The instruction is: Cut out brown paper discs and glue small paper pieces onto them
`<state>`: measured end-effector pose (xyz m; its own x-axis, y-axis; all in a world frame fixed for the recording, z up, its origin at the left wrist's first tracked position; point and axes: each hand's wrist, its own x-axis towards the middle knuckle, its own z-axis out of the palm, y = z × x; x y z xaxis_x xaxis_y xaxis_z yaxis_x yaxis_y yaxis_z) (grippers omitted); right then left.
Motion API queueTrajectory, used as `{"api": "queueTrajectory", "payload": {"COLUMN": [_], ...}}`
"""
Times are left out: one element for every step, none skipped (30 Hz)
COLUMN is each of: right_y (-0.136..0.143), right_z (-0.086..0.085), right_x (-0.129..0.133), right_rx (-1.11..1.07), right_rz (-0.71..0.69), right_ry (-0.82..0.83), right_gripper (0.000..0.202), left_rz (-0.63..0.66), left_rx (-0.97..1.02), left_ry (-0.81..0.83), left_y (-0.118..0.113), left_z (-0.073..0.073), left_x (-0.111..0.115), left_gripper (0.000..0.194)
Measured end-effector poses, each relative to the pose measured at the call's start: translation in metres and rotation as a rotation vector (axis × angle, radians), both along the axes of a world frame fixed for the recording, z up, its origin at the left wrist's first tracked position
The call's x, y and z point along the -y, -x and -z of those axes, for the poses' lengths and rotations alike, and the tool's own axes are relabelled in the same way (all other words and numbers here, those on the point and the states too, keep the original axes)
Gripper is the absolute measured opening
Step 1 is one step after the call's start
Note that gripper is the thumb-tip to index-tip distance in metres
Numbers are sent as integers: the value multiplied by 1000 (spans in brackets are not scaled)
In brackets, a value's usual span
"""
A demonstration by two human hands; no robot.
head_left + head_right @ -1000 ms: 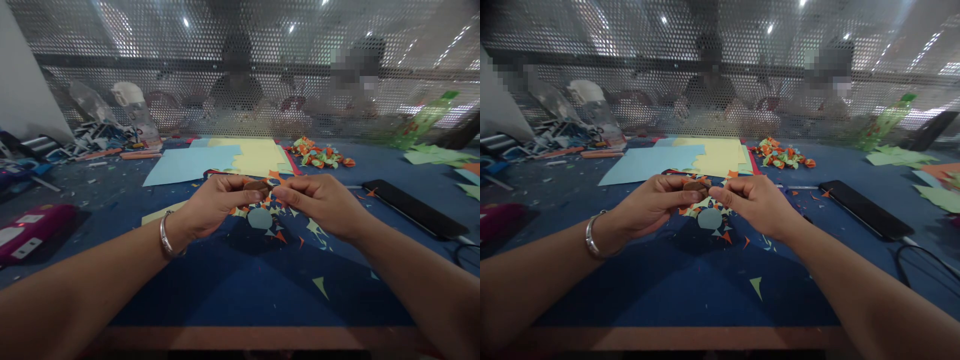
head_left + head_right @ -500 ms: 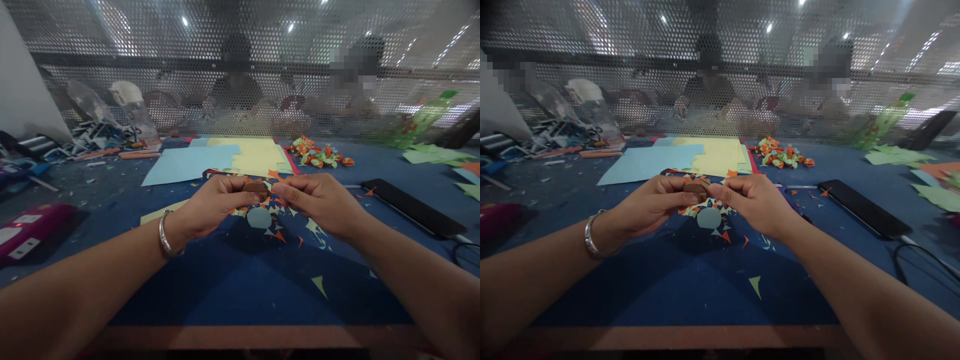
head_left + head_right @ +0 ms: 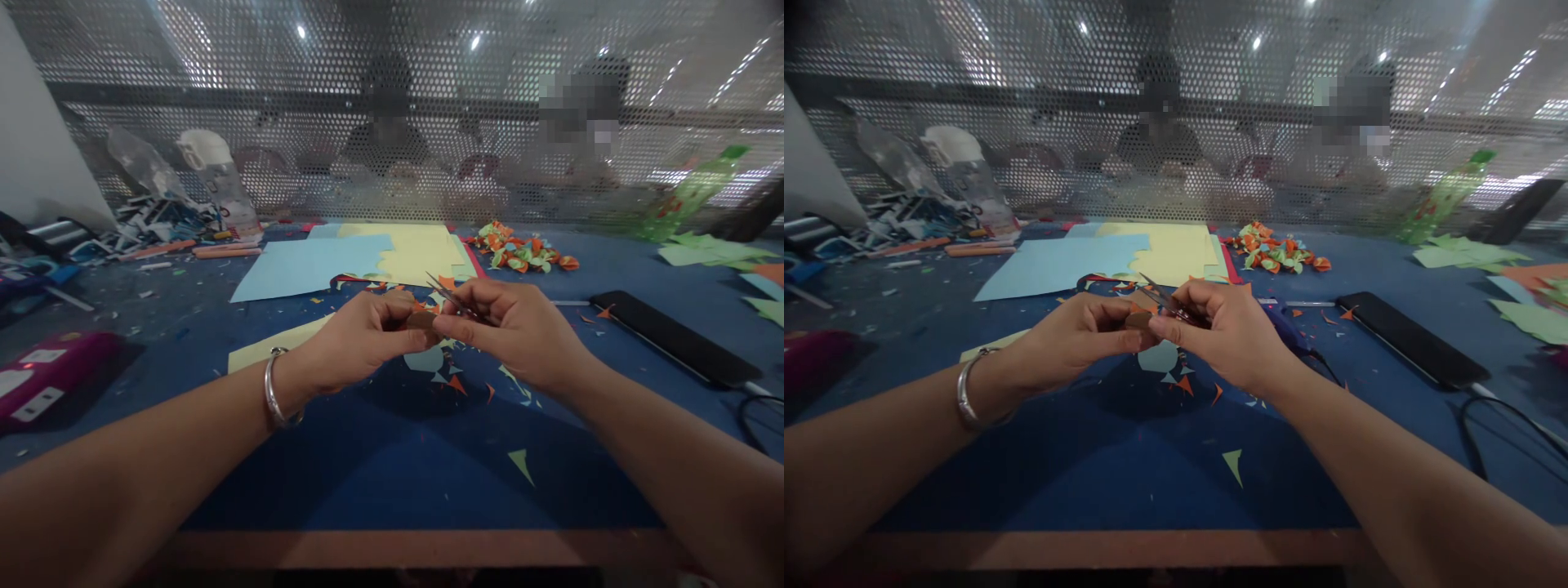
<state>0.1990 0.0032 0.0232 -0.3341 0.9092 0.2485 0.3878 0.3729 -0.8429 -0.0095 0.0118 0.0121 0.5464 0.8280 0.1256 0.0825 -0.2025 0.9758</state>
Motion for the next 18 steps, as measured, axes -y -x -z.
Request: {"api": "queueTrajectory", "payload": {"right_y": [1, 1, 1, 2, 2, 2, 1, 1, 1, 1, 1, 1, 2, 2, 2, 2, 1, 1], "right_z": [1, 1, 2, 2, 1, 1, 0, -1, -2, -3, -4, -4, -5, -5, -4, -4, -3, -2], "right_x": [0, 0, 0, 0, 0, 0, 1, 1, 1, 2, 2, 2, 2, 3, 3, 2, 2, 2], "right_rx": [-8, -11, -10, -13, -20, -30, -41, -49, -54, -57, -58, -59, -60, -61, -62, -64, -68, -72], "right_rz": [-4, -5, -3, 0, 3, 5, 8, 9, 11, 11, 8, 4, 0, -1, 1, 5, 12, 22], "right_ry": [-4, -9, -13, -17, -20, -23, -25, -27, -31, -33, -35, -36, -38, -43, -48, -55, -61, -65], "right_gripper": [28, 26, 24, 23, 23, 22, 23, 24, 25, 27, 29, 31, 32, 33, 33, 33, 33, 32], "left_rz": [-2, -4, -9, -15, -22, -30, -41, -52, -64, -74, -85, -90, -89, -83, -77, -74, -77, -84], "left_rx": [-14, -18, -8, 11, 39, 71, 100, 124, 142, 153, 161, 167, 174, 178, 179, 177, 176, 174], "left_ry": [-6, -4, 6, 25, 48, 74, 99, 119, 134, 145, 160, 181, 200, 214, 219, 212, 198, 182], "left_y": [0, -1, -1, -2, -2, -2, -2, -2, -2, -2, -2, -2, -2, -2, -2, -3, -3, -3], "left_z": [1, 1, 2, 3, 4, 5, 5, 6, 6, 6, 6, 6, 5, 5, 4, 3, 3, 2], "left_x": [0, 0, 0, 0, 0, 0, 0, 0, 0, 0, 0, 0, 1, 1, 2, 2, 2, 2], "left_gripper": [14, 15, 17, 17, 18, 18, 18, 18, 17, 17, 17, 17, 17, 17, 16, 15, 14, 12]}}
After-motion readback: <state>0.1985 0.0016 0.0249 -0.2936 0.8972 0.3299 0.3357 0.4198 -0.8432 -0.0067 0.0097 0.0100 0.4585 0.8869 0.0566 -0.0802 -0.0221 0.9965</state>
